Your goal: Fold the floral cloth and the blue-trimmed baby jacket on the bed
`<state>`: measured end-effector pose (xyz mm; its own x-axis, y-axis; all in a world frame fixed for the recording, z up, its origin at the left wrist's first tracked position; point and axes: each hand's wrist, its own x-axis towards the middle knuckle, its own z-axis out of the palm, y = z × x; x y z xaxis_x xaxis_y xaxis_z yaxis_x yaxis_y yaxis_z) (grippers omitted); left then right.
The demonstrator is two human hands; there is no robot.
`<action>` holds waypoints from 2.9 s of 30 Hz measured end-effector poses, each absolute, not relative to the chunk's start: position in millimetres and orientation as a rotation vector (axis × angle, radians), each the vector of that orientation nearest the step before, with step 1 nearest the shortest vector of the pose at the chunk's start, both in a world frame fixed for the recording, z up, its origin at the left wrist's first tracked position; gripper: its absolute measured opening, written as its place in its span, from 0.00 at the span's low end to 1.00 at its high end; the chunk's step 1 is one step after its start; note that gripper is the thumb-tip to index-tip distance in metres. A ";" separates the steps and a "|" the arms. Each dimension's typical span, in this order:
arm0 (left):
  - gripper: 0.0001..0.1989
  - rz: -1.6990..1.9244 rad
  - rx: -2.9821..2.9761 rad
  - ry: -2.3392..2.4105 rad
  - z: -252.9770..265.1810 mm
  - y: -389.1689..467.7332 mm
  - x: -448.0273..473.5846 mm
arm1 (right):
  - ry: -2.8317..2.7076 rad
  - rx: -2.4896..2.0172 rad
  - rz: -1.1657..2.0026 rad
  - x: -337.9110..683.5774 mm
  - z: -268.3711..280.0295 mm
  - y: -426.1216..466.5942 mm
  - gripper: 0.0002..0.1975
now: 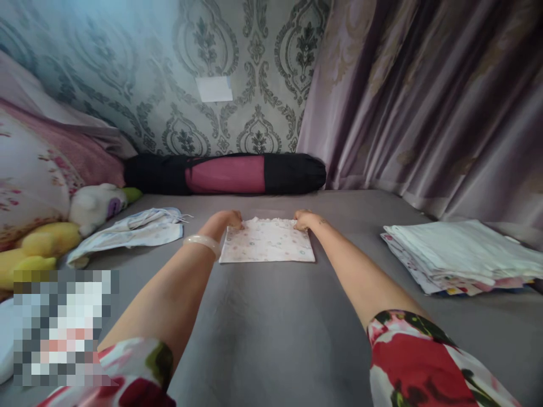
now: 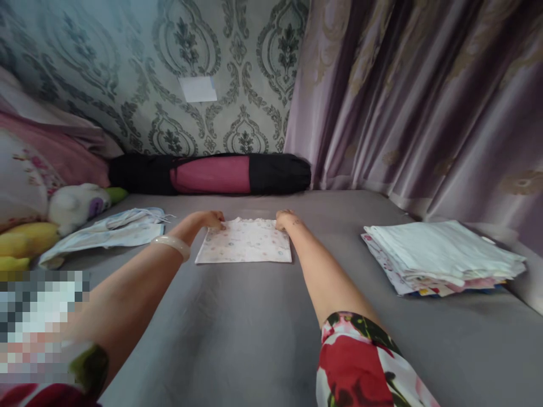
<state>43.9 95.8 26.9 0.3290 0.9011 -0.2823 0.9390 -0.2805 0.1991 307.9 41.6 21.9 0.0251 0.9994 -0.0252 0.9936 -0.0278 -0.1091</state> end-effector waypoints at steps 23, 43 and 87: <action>0.13 0.732 2.458 1.682 117.2 -1.5 15.6 | -2.011 -1.526 0.132 331.8 109.0 -42.4 0.11; 0.13 0.681 2.754 1.266 24.6 -81.1 -11.8 | -2.311 -1.360 -0.010 337.2 28.2 -129.5 0.16; 0.23 0.299 2.654 1.638 -14.4 -73.1 98.8 | -2.386 -1.758 0.210 237.7 -6.3 -89.3 0.28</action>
<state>98.8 -73.1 -14.4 0.4350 0.8865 0.1576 0.8850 -0.4532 0.1065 237.7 -89.3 -6.3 -0.2901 0.9555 0.0532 0.9316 0.2947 -0.2129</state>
